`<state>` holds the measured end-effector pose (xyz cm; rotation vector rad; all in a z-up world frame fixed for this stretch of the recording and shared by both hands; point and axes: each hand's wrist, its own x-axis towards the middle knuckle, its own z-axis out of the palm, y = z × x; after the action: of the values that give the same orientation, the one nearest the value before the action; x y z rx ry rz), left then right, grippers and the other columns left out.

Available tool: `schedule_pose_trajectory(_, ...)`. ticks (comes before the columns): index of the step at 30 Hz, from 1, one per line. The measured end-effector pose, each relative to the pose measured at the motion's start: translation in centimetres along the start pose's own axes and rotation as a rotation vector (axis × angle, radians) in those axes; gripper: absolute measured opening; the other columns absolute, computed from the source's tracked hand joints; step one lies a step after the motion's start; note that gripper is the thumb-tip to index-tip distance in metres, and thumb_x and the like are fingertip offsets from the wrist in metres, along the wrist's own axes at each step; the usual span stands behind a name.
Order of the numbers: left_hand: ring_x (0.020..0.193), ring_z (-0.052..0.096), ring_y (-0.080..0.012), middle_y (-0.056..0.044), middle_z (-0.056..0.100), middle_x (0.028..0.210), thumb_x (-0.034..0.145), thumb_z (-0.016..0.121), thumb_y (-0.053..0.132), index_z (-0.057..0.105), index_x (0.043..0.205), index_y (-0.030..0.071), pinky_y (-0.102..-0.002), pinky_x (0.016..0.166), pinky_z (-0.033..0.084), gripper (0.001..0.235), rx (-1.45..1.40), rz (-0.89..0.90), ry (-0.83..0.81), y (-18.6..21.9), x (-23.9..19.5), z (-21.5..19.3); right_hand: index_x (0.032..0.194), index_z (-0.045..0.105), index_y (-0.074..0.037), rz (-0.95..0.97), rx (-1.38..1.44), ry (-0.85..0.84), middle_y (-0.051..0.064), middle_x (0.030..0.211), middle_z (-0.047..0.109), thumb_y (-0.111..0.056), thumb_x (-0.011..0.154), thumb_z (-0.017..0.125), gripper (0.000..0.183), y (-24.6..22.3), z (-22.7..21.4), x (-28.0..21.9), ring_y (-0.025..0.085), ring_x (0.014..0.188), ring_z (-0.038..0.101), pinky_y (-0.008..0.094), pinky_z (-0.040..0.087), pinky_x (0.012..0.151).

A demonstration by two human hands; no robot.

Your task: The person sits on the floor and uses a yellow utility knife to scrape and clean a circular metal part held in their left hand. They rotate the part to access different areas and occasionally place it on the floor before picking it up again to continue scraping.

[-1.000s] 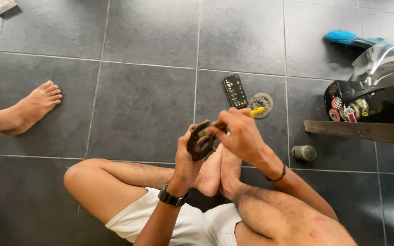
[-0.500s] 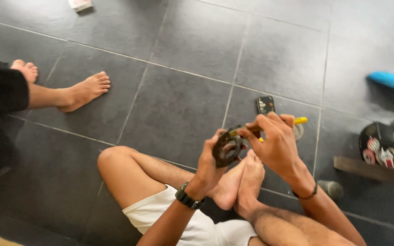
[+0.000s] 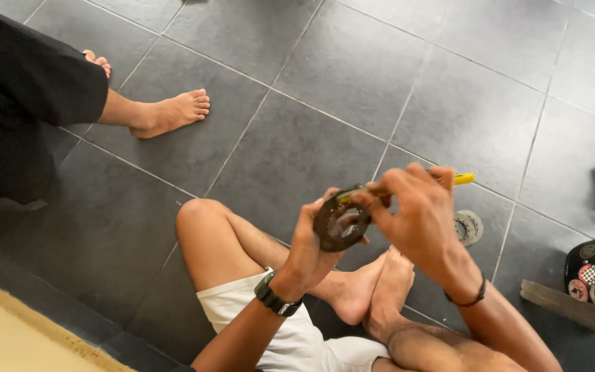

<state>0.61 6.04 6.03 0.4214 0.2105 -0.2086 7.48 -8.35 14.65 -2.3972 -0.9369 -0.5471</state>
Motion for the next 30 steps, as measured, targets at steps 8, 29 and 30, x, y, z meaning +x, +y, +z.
schedule_pose_trajectory(8, 0.102, 0.064, -0.0278, -0.016, 0.067, 0.119, 0.1, 0.039, 0.042, 0.055, 0.119, 0.01, -0.044, 0.079, 0.057, 0.04, -0.053, 0.022, -0.007, 0.5, -0.7, -0.2, 0.081, 0.064, -0.022, -0.049, -0.079, -0.077, -0.006, 0.067, 0.06, -0.039, 0.088, 0.081, 0.026, -2.1, 0.3, -0.1, 0.017, 0.072, 0.061, 0.035, 0.038, 0.083)
schedule_pose_trajectory(29, 0.098, 0.063, -0.024, -0.015, 0.066, 0.118, 0.102, 0.04, 0.039, 0.056, 0.12, 0.007, -0.039, 0.077, 0.055, 0.041, 0.027, 0.173, -0.036, 2.6, -2.7, 2.4, 0.075, 0.061, -0.023, -0.225, 0.003, -0.068, -0.007, 0.067, 0.059, -0.021, 0.088, 0.074, 0.019, -2.3, -0.3, 2.6, 0.019, 0.068, 0.057, 0.04, 0.034, 0.082)
schedule_pose_trajectory(30, 0.096, 0.063, -0.0188, -0.012, 0.065, 0.116, 0.101, 0.044, 0.037, 0.058, 0.126, 0.004, -0.035, 0.079, 0.053, 0.043, -0.009, 0.176, -0.066, 3.2, -3.0, 2.7, 0.07, 0.059, -0.027, -0.296, -0.008, -0.086, -0.011, 0.067, 0.059, -0.01, 0.084, 0.069, 0.024, -2.9, -0.3, 2.8, 0.017, 0.063, 0.054, 0.043, 0.03, 0.081)
